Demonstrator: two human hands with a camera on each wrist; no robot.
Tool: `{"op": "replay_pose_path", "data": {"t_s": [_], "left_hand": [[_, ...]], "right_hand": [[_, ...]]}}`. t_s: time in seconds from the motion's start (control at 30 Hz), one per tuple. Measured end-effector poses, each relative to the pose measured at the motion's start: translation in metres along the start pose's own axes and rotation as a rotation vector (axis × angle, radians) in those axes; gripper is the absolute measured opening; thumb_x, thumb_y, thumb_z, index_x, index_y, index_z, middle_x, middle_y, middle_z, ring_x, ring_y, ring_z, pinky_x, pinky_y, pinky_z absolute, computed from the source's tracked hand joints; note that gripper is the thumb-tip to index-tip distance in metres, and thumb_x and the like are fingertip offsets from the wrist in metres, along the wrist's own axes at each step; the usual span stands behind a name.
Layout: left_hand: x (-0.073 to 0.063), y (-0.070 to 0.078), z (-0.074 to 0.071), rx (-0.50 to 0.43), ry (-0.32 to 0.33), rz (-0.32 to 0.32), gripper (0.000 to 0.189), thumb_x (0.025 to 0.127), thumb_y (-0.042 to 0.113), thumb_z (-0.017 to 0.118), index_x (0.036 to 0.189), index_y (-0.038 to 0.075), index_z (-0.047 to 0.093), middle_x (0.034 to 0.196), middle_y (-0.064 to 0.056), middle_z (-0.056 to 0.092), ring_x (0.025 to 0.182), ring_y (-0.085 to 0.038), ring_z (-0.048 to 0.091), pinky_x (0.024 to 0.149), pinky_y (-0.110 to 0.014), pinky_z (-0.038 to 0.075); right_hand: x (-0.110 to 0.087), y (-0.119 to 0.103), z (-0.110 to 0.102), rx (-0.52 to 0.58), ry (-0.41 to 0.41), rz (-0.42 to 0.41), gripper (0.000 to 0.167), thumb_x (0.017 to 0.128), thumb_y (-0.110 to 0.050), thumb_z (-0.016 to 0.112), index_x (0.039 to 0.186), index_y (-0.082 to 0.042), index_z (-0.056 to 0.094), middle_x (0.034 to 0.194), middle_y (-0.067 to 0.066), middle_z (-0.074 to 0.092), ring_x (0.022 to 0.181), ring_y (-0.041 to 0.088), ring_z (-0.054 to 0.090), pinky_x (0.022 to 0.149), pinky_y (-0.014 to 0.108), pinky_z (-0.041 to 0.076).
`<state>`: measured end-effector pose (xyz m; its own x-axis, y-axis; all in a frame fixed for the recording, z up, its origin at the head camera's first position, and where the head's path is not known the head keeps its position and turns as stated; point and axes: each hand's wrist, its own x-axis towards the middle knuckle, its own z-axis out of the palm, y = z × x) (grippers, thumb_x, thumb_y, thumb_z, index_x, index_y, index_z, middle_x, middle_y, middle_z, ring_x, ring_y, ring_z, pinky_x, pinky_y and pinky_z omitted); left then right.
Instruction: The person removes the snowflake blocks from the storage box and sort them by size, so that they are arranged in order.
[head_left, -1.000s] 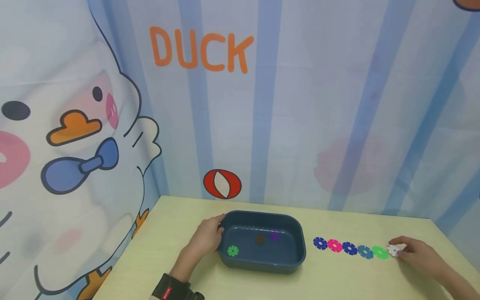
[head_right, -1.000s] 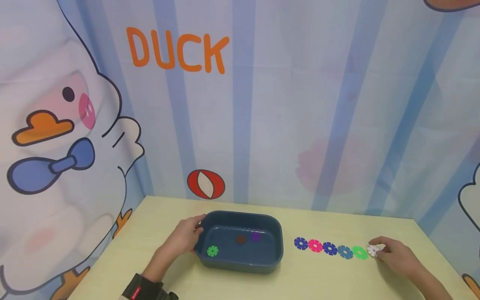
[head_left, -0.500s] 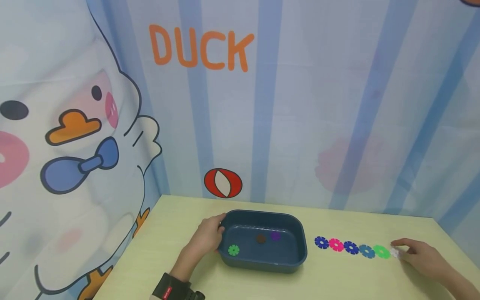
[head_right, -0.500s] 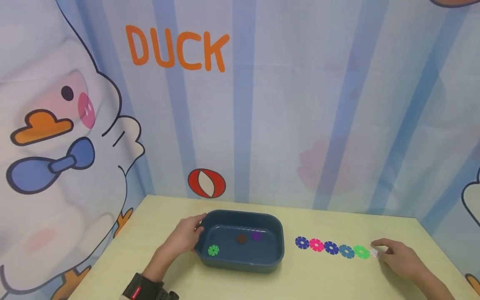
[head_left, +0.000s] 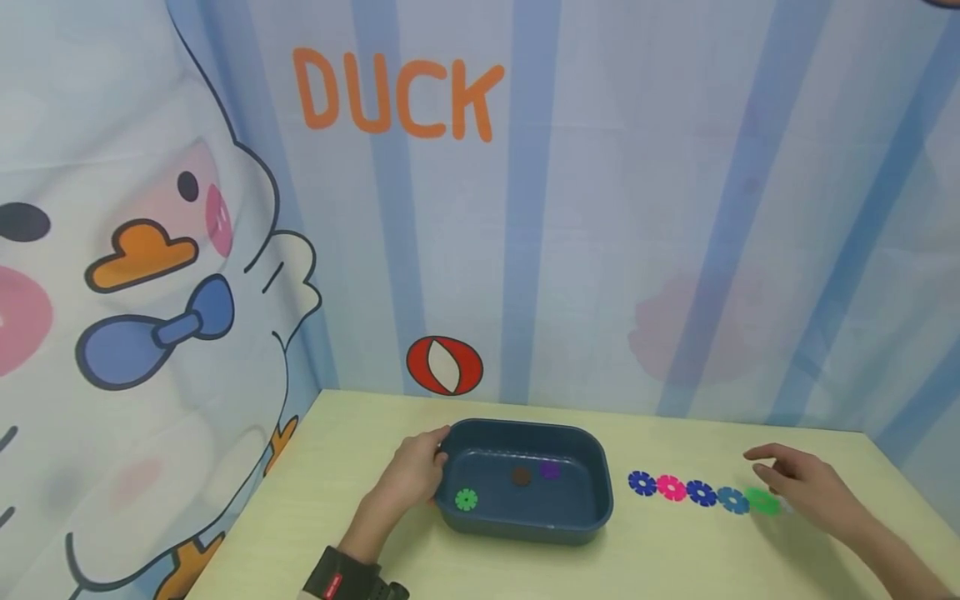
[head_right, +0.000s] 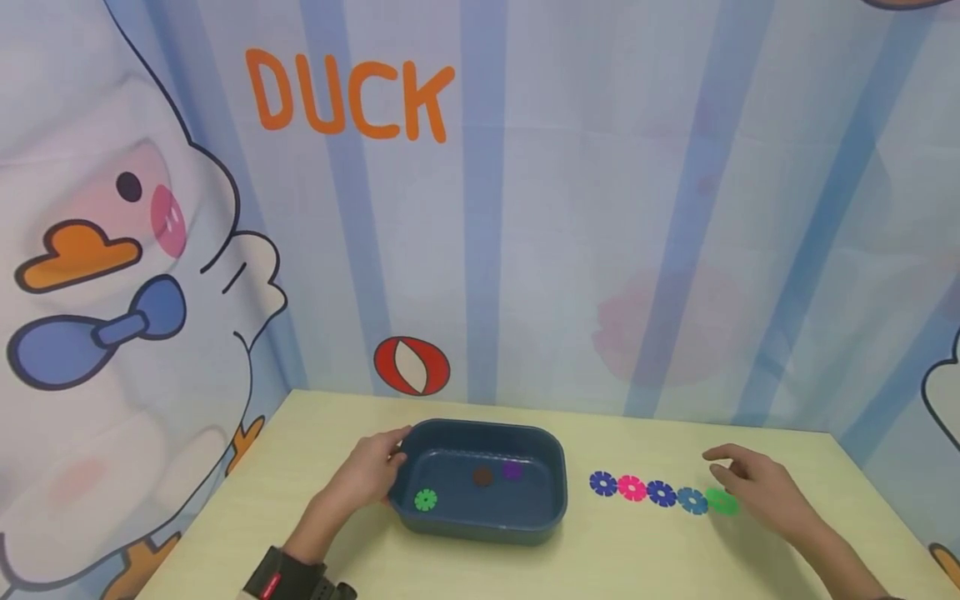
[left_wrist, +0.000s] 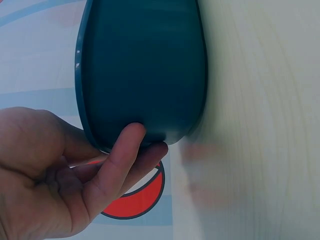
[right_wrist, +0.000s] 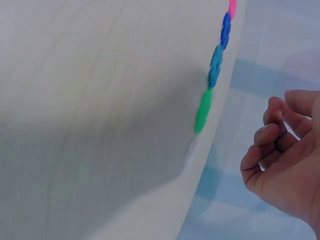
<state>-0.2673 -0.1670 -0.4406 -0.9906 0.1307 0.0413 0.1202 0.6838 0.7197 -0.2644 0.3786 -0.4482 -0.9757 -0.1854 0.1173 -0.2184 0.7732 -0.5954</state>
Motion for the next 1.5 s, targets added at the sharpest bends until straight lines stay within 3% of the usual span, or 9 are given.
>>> {"op": "replay_pose_path", "data": {"t_s": [0.13,0.4,0.8,1.13,1.5], "left_hand": [[0.000,0.000,0.001,0.003,0.005,0.010,0.050,0.107,-0.003,0.055,0.156,-0.005,0.047,0.147,-0.032,0.058,0.047,-0.014,0.064,0.048,-0.028,0.056],[0.001,0.000,0.003,-0.009,0.002,0.003,0.050,0.107,-0.003,0.055,0.156,-0.005,0.046,0.148,-0.032,0.056,0.048,-0.015,0.066,0.048,-0.028,0.057],[0.000,0.000,0.002,-0.003,0.003,-0.004,0.050,0.107,-0.002,0.055,0.156,-0.005,0.046,0.150,-0.032,0.055,0.049,-0.015,0.067,0.047,-0.027,0.057],[0.000,0.000,0.002,-0.013,0.000,-0.003,0.050,0.107,-0.003,0.054,0.156,-0.005,0.046,0.150,-0.033,0.054,0.051,-0.017,0.069,0.046,-0.027,0.057],[0.000,0.001,0.000,0.012,0.005,-0.006,0.050,0.107,-0.002,0.055,0.156,-0.005,0.047,0.149,-0.033,0.056,0.050,-0.018,0.069,0.047,-0.027,0.057]], "right_hand": [[0.006,-0.023,0.008,0.045,-0.016,-0.027,0.035,0.112,-0.022,0.055,0.136,0.002,0.064,0.070,0.003,0.055,0.056,0.011,0.043,0.052,0.030,0.038],[0.013,-0.059,0.020,0.035,-0.016,-0.124,0.031,0.111,-0.022,0.058,0.135,-0.004,0.066,0.084,0.000,0.067,0.076,0.006,0.062,0.058,0.026,0.045],[0.023,-0.088,0.037,0.095,-0.104,-0.186,0.030,0.112,-0.023,0.056,0.134,-0.006,0.066,0.086,0.002,0.066,0.081,0.007,0.063,0.059,0.026,0.050],[0.035,-0.119,0.058,0.116,-0.153,-0.303,0.027,0.111,-0.026,0.058,0.131,-0.011,0.069,0.079,-0.005,0.060,0.068,0.007,0.054,0.056,0.025,0.048],[0.052,-0.149,0.079,0.047,-0.164,-0.380,0.028,0.110,-0.027,0.060,0.128,-0.009,0.071,0.091,-0.006,0.069,0.077,0.005,0.056,0.064,0.026,0.050]]}}
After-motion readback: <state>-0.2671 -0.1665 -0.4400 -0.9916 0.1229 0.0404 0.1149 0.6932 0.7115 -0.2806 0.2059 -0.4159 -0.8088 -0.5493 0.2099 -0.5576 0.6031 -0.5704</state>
